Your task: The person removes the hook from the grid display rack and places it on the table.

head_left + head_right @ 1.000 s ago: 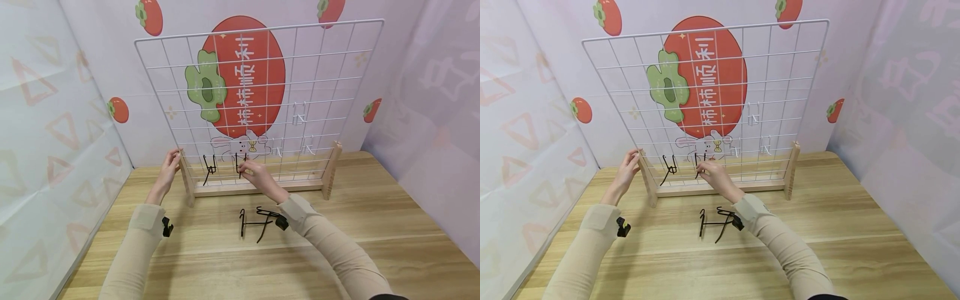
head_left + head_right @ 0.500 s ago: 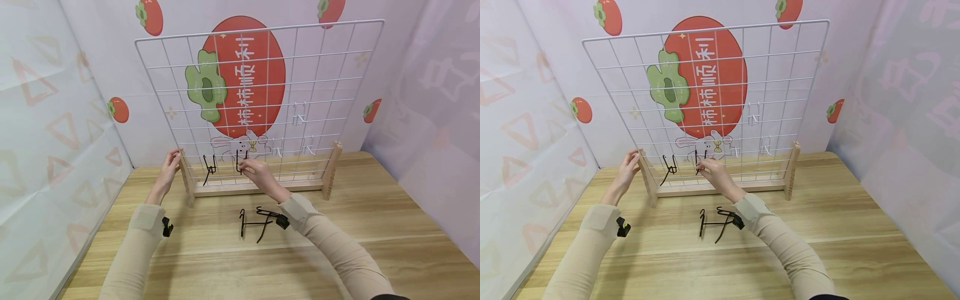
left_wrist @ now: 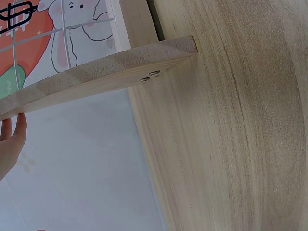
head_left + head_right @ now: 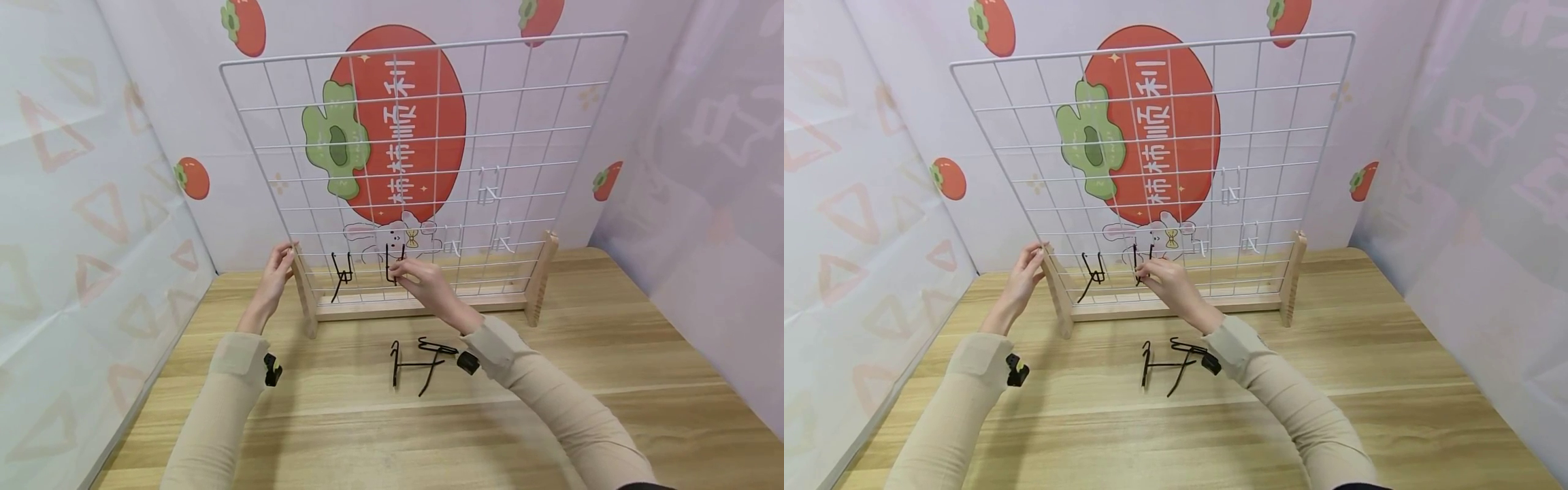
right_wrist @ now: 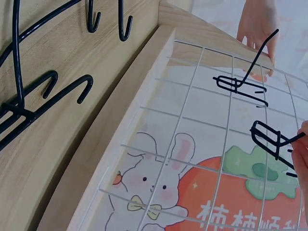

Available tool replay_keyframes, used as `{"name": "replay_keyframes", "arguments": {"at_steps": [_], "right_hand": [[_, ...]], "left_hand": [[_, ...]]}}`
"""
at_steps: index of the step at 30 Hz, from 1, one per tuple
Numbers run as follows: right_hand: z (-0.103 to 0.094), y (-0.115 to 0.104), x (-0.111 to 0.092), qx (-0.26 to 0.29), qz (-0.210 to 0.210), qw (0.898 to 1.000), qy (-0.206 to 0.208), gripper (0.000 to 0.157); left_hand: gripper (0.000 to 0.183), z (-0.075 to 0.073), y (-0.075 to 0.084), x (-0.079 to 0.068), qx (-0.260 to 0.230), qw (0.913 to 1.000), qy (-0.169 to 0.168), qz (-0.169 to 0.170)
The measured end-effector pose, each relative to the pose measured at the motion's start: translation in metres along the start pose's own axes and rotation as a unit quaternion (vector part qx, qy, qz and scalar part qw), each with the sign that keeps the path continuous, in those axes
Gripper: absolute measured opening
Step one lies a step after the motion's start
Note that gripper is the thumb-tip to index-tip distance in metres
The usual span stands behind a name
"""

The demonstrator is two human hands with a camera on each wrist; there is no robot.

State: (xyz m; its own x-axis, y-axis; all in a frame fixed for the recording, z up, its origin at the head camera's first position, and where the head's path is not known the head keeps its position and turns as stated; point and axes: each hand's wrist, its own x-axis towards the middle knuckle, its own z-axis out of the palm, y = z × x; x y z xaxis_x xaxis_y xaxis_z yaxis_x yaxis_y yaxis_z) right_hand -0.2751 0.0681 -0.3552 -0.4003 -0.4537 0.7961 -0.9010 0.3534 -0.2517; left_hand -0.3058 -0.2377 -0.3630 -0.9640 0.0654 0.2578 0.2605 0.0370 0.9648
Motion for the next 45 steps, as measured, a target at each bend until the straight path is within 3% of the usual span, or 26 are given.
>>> {"name": "replay_keyframes", "arguments": {"at_steps": [11,17,27,33,45], "right_hand": [[-0.011,-0.008,-0.006,0.006,-0.029,1.000,-0.006,0.015],[-0.016,-0.011,-0.013,0.012,-0.032,0.999,-0.017,0.018],[-0.026,-0.014,-0.029,-0.002,-0.043,0.998,-0.045,0.023],[-0.030,-0.011,-0.042,-0.035,-0.072,0.996,-0.048,0.025],[-0.043,-0.008,-0.065,-0.053,-0.075,0.993,-0.070,0.026]], "left_hand": [[0.022,-0.001,0.002,0.000,-0.001,1.0000,0.002,-0.005],[0.030,0.004,0.016,-0.004,0.005,0.9999,-0.003,-0.013],[0.037,0.008,0.022,-0.006,0.002,0.9999,-0.006,-0.011],[0.036,0.004,0.012,-0.001,-0.002,0.9999,-0.002,-0.012],[0.025,0.000,0.002,0.000,-0.002,1.0000,0.006,-0.005]]}}
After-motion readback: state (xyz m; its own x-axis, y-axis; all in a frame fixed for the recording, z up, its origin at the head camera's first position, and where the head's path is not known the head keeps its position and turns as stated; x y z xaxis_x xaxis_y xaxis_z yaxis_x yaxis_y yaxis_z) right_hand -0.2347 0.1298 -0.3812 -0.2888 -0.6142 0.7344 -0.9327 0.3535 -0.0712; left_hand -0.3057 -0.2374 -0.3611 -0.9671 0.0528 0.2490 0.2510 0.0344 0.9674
